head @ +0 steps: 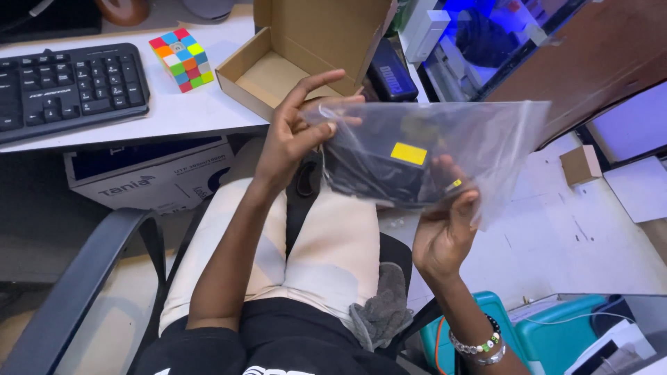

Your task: Unwrapping a laptop power adapter, untangling its cable, and placing it into a plastic bag for storage or shipping.

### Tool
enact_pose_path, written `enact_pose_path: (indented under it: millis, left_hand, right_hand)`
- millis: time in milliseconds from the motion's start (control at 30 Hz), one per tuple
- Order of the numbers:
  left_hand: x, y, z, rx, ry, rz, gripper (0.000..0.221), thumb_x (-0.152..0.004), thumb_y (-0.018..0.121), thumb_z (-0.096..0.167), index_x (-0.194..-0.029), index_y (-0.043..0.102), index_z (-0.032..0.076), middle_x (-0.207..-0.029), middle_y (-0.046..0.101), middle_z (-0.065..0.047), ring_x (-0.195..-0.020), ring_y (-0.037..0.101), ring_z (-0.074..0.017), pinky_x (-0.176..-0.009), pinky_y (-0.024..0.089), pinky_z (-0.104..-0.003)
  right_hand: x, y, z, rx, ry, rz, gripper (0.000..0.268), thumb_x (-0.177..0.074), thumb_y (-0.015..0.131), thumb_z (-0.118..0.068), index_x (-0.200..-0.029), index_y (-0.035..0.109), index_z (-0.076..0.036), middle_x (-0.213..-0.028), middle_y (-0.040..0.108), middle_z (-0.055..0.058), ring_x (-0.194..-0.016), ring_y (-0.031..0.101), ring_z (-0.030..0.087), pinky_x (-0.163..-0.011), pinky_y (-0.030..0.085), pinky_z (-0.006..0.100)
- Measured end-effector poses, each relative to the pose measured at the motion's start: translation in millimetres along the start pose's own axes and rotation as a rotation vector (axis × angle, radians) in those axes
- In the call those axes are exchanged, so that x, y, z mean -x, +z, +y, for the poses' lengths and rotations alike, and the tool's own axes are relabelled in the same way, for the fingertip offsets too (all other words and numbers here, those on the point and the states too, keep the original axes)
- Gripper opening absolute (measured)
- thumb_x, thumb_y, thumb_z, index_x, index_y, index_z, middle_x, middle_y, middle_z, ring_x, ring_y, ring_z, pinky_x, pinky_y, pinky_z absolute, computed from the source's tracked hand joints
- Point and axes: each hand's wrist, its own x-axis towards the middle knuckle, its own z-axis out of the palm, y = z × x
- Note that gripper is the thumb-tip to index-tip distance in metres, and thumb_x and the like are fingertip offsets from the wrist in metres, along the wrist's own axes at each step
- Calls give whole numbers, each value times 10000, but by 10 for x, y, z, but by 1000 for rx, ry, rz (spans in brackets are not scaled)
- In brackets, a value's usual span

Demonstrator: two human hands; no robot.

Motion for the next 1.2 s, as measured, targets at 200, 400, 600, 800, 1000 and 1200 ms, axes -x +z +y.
enact_pose_path:
  millis: [200, 400, 600, 800, 1000, 1200]
  left_hand:
    - [46, 177, 217, -363, 75, -268, 428, -936, 751, 274, -1330, 652, 140, -1212, 731, -145, -1117, 715, -409, -974, 553, -566]
    - [-13, 390, 2, -571, 106, -104, 192, -923, 755, 318, -867, 774, 136, -687, 746, -34, -475, 606, -126, -485, 469, -260]
    - [-19, 454, -180, -938, 408, 168, 443, -1048, 619, 367, -665, 577, 148, -537, 570, -20, -493, 611, -228, -470, 458, -268]
    - [6, 436, -365, -1042, 477, 263, 556, -1087, 530, 345, -551, 522, 197, -419, 475, 67, -341, 449, -86, -385, 384, -170]
    - [17, 358, -251, -952, 484, 244, 592, -1111, 485, 297, -543, 486, 132, -401, 470, -14, -344, 492, -147, -387, 389, -209]
    - [42, 236, -207, -1192, 567, 361, 581, -1105, 483, 323, -552, 505, 145, -403, 465, -36, -352, 523, -189, -363, 389, -252]
  right_hand:
    - [208, -205, 20, 651, -103, -155, 69, -867, 718, -41, -813, 719, 2, -755, 687, 85, -825, 589, 113, -781, 547, 374]
    - [226, -447, -13, 782, -166, -191, 195, -945, 679, -125, -803, 759, -18, -756, 747, 158, -899, 558, 138, -707, 545, 377]
    - [351, -46, -96, 843, -308, -317, 101, -887, 741, -73, -821, 788, -14, -832, 790, 170, -866, 776, 343, -755, 616, 449]
    - [320, -4, -143, 829, -353, -327, 172, -907, 722, -83, -786, 759, 33, -751, 762, 195, -787, 763, 328, -667, 595, 449]
    - [305, 317, -224, 758, -389, -439, 173, -911, 695, -58, -773, 741, 35, -738, 757, 206, -721, 767, 370, -630, 596, 447]
    - [194, 366, -105, 710, -462, -521, 151, -887, 714, -17, -769, 725, 76, -723, 743, 220, -685, 755, 426, -623, 591, 492]
